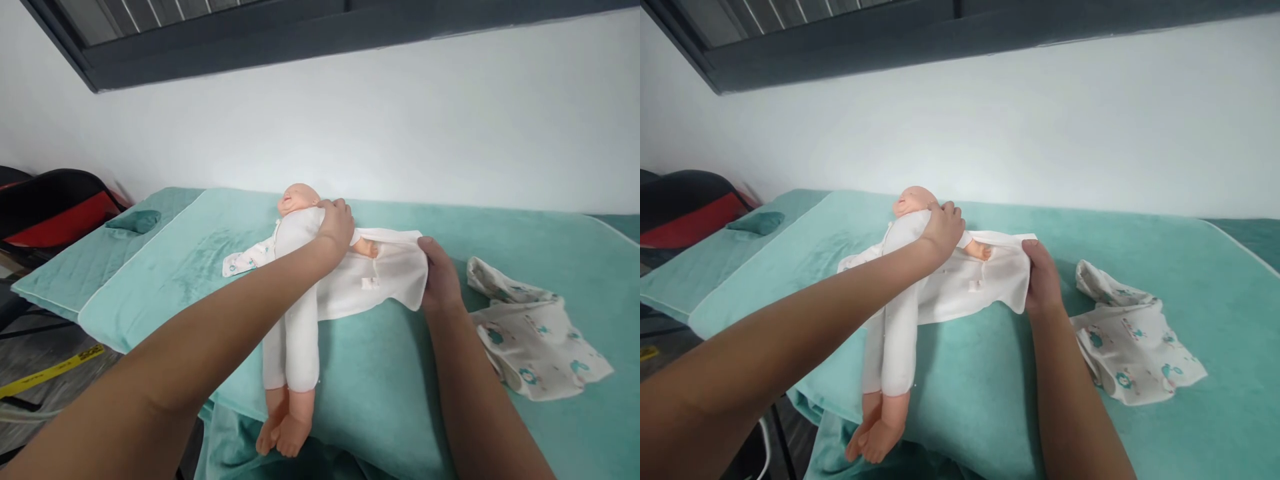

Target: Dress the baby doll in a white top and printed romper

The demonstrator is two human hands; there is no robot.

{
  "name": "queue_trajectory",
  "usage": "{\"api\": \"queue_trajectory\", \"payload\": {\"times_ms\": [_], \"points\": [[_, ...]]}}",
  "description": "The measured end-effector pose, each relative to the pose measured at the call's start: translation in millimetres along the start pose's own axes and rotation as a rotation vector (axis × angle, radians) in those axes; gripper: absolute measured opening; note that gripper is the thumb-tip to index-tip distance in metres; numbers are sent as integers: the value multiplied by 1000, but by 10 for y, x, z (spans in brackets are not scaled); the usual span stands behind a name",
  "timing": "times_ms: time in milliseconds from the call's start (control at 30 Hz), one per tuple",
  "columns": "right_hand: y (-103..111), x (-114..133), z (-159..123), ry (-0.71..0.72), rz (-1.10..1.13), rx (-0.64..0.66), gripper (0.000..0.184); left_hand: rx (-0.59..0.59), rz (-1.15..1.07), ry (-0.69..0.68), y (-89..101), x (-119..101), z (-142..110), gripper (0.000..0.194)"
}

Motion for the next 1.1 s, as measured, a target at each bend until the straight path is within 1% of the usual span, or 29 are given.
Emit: {"api": "queue_trajectory", "payload": {"times_ms": [100,200,300,367,433,500,567,667,733,800,867,900,967,1033,1100], "points": [[-111,74,-146,-33,85,75,27,23,-30,18,-27,-11,37,30],[-234,100,-272,-72,74,163,25,55,-175,23,-29,-75,1,36],[-342,78,-342,-63,31,274,40,78,-377,63,-34,-147,-49,37],[-392,48,-371,-53,15,354,50,94,-569,46,-36,-167,-63,34],[-424,27,-400,-43,29,438,56,89,-800,6,-20,-125,-61,26],[-447,20,-432,-25,48,520,57,49,-993,-14,10,-1,-54,19],[-471,14,-465,-9,39,582,56,-20,-1083,-13,40,185,-62,20],[-544,-17,-528,-30,29,683,60,-159,-1079,-9,67,495,-134,21],[-615,-46,-594,-80,50,808,62,-230,-1075,24,50,678,-218,18],[-674,-66,-667,-135,60,954,57,-257,-1051,101,-5,823,-312,17],[-693,-66,-715,-169,61,1041,50,-243,-971,169,-77,913,-403,18],[-688,-59,-719,-171,65,1042,46,-238,-922,186,-109,935,-449,20],[-658,-37,-690,-146,73,967,41,-253,-871,202,-154,937,-559,25],[-623,-25,-629,-96,64,827,35,-306,-905,235,-170,898,-717,29],[-597,-44,-559,-40,11,664,29,-339,-969,297,-175,822,-936,30]]}}
Point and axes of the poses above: each hand's wrist, its own z-axis towards the middle knuckle, its own y-axis out of the back of the hand, x = y × z, the point moved 3 cm from there along z, towards the middle knuckle, and after that the axes turned 6 degrees about -x, right-handed, at the moved point
